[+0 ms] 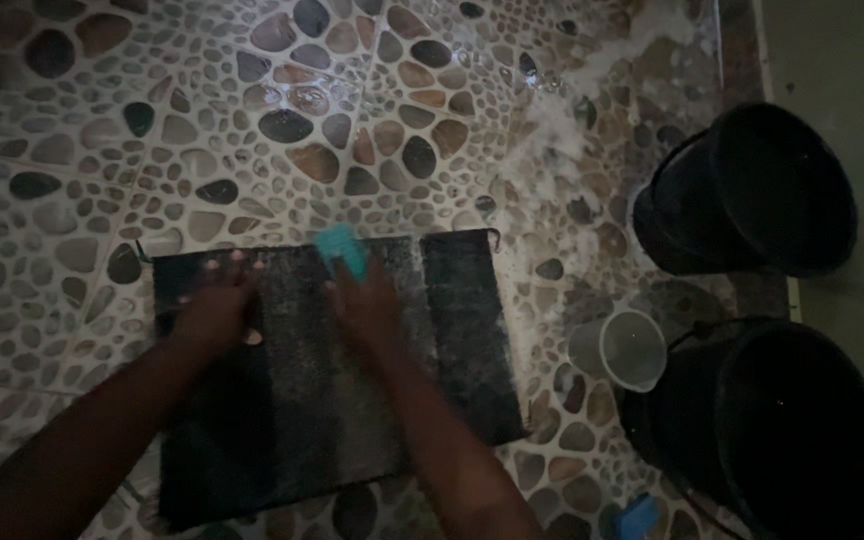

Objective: The person washes a small rug on a tiled floor by scrubbing it with a brush and soap, and rinsing it with water from a bucket using a small container.

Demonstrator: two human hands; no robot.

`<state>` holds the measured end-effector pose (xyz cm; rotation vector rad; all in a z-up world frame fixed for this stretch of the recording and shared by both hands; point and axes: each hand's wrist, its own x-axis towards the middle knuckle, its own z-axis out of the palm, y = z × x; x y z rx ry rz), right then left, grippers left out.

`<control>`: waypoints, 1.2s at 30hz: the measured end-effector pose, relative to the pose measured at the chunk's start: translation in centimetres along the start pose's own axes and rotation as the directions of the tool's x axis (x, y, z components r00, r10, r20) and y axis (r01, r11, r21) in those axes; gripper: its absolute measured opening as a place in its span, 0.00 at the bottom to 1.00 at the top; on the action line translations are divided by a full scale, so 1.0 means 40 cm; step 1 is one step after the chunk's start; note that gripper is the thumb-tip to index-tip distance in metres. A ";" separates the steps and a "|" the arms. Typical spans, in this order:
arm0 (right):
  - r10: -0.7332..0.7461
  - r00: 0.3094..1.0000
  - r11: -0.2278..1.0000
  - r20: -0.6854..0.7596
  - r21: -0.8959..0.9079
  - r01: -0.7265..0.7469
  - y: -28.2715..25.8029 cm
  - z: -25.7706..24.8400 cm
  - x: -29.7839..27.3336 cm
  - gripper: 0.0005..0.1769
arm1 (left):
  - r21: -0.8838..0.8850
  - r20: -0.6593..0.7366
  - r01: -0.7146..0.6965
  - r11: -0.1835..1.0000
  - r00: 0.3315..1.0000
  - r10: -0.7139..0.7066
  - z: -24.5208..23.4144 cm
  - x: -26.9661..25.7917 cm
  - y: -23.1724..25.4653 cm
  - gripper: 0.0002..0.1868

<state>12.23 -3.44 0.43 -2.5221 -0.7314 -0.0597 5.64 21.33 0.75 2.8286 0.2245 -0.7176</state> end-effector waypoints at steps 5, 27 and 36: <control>-0.024 0.997 0.994 -0.074 -0.112 0.016 0.064 0.010 -0.015 0.30 | -0.004 0.037 0.016 1.000 0.999 -0.015 -0.026 -0.008 0.015 0.67; 0.280 0.945 0.876 0.168 -0.448 -0.180 0.151 -0.247 0.020 0.24 | 0.009 0.111 0.098 0.995 0.989 -0.098 -0.045 -0.009 0.028 0.65; 0.068 0.991 0.989 0.114 0.122 -0.082 -0.028 0.036 0.043 0.28 | 0.053 0.084 0.041 0.998 0.995 -0.046 -0.003 0.013 -0.013 0.68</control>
